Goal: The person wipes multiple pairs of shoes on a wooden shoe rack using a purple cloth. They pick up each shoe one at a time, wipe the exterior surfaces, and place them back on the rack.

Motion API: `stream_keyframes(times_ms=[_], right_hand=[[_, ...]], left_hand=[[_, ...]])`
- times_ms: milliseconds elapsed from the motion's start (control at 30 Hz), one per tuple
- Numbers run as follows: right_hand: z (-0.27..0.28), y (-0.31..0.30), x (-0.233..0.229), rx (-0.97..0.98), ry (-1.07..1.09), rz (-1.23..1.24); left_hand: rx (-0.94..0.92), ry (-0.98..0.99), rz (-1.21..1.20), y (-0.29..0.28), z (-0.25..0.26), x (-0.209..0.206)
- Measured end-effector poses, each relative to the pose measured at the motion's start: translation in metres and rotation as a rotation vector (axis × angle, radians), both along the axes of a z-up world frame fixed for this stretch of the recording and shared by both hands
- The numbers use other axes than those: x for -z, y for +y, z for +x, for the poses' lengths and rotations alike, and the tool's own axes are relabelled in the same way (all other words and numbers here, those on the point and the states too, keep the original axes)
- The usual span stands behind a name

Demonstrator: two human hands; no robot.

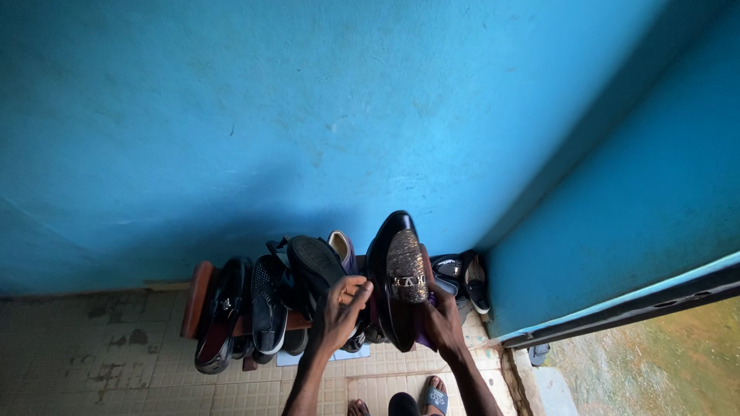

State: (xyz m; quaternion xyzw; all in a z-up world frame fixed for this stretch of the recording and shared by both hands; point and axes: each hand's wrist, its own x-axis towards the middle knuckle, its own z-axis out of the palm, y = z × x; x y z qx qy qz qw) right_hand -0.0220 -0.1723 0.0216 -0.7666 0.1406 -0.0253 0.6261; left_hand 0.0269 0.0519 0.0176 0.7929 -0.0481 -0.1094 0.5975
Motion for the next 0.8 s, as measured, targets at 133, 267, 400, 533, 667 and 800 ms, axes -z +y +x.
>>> stream_keyframes(times_ms=[133,267,400,533,667,800], right_hand=[[0.0,-0.012,0.026,0.017,0.019,0.135],[-0.002,-0.012,0.029,0.028,0.019,0.049],[-0.003,0.003,0.003,-0.102,0.008,-0.081],[-0.008,0.014,-0.013,-0.208,-0.116,-0.105],[-0.008,0.023,-0.03,-0.109,-0.143,-0.155],[-0.01,0.028,-0.051,-0.095,-0.262,-0.264]], left_hand=[[0.068,0.058,0.128,-0.014,-0.011,0.028],[0.111,-0.07,0.271,-0.028,-0.026,0.059],[-0.117,-0.006,0.271,-0.054,-0.028,0.078],[-0.263,-0.114,0.341,-0.051,-0.023,0.087],[-0.254,-0.016,0.252,-0.045,-0.023,0.103],[-0.242,-0.028,0.211,-0.044,-0.027,0.132]])
